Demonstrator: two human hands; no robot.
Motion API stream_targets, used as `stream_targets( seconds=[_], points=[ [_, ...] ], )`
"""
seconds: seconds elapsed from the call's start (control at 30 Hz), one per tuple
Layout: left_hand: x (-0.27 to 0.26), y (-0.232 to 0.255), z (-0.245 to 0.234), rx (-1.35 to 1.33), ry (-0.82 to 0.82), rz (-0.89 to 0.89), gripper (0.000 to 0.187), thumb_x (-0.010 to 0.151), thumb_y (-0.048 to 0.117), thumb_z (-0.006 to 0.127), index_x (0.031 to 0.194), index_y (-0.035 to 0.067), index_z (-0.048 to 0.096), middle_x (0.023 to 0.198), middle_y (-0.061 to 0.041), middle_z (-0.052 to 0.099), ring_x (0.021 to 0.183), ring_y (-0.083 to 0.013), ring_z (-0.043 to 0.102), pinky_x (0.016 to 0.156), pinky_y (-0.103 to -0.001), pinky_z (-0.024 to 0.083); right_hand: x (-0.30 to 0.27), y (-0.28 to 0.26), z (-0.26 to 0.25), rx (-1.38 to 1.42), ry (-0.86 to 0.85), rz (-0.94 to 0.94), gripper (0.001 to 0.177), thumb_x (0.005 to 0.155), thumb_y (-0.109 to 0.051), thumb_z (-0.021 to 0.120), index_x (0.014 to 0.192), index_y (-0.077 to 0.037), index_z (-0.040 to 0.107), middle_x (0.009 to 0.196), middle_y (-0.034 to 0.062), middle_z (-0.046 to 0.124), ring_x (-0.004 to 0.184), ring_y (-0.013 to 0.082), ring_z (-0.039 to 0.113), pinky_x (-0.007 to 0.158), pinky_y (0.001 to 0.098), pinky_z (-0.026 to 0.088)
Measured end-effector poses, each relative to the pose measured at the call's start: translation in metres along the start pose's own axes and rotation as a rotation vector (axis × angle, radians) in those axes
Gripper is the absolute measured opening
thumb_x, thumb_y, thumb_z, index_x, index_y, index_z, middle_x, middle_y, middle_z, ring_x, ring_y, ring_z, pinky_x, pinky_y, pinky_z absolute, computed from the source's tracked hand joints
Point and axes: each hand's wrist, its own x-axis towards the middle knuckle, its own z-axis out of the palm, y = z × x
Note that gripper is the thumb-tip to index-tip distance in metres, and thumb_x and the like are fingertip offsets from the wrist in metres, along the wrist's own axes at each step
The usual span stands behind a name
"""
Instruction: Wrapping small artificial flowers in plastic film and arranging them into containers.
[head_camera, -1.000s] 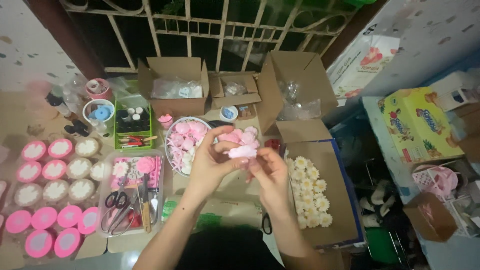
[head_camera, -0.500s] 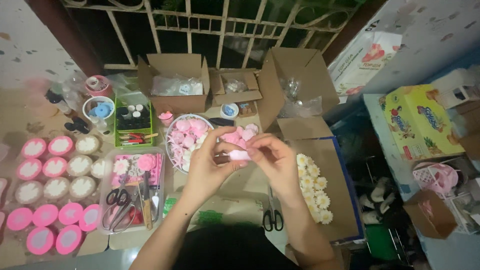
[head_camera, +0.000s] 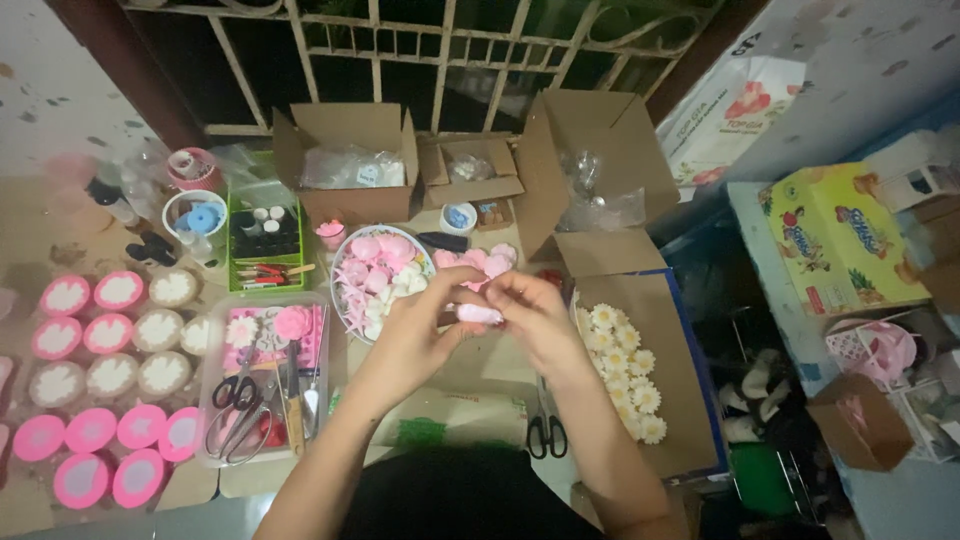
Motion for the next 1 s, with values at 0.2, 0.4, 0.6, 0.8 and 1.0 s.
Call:
stream_targets(
  seconds=[0.2, 0.4, 0.6, 0.8, 1.0],
  points=[
    [-0.011, -0.012, 0.010, 0.227, 0.058, 0.048, 0.062, 0.077, -0.001, 0.078, 0.131, 0.006, 0.048, 0.119, -0.018, 0.051, 0.098, -0.0292, 0.062, 0.084, -0.039, 0.053, -0.003, 0.040, -0.033, 0.347, -0.183, 0.382, 0.027, 0.095, -0.013, 0.062, 0.122, -0.007, 0.063, 0.114, 0.0082, 0.070, 0.096, 0.0194, 0.070, 0.075, 0.0369, 0.058],
    [-0.028, -0.021, 0.012, 0.118, -0.111, -0.043, 0.046, 0.083, 0.001, 0.073, 0.126, 0.009, 0.062, 0.127, -0.012, 0.054, 0.108, -0.0261, 0.062, 0.092, -0.036, 0.052, -0.022, 0.087, -0.062, 0.412, -0.238, 0.533, 0.036, 0.091, -0.015, 0.066, 0.126, -0.009, 0.062, 0.114, 0.0046, 0.071, 0.096, 0.0179, 0.069, 0.073, 0.0353, 0.057],
    [-0.039, -0.070, 0.015, 0.186, -0.194, 0.111, 0.035, 0.075, 0.008, 0.079, 0.110, 0.008, 0.075, 0.112, -0.007, 0.069, 0.104, -0.0290, 0.059, 0.095, -0.040, 0.048, -0.036, 0.154, -0.083, 0.584, -0.139, 0.706, 0.028, 0.093, -0.010, 0.062, 0.120, -0.004, 0.064, 0.099, 0.0055, 0.070, 0.083, 0.0140, 0.068, 0.064, 0.0261, 0.054],
    [-0.045, -0.096, 0.010, 0.130, -0.149, 0.116, 0.029, 0.078, 0.010, 0.079, 0.107, 0.011, 0.076, 0.110, -0.004, 0.072, 0.107, -0.0273, 0.061, 0.097, -0.039, 0.051, -0.023, 0.192, -0.071, 0.918, -0.001, 0.959, 0.016, 0.099, -0.018, 0.058, 0.102, -0.005, 0.064, 0.082, 0.0058, 0.065, 0.067, 0.0110, 0.064, 0.048, 0.0202, 0.050],
    [-0.045, -0.159, 0.017, 0.035, -0.027, -0.059, 0.028, 0.080, 0.002, 0.077, 0.108, 0.009, 0.078, 0.101, -0.008, 0.074, 0.096, -0.0261, 0.069, 0.085, -0.038, 0.056, 0.001, 0.228, -0.072, 1.039, -0.036, 1.082, 0.017, 0.098, -0.026, 0.064, 0.093, -0.010, 0.066, 0.075, -0.0010, 0.059, 0.064, 0.0077, 0.057, 0.049, 0.0195, 0.047]
  ],
)
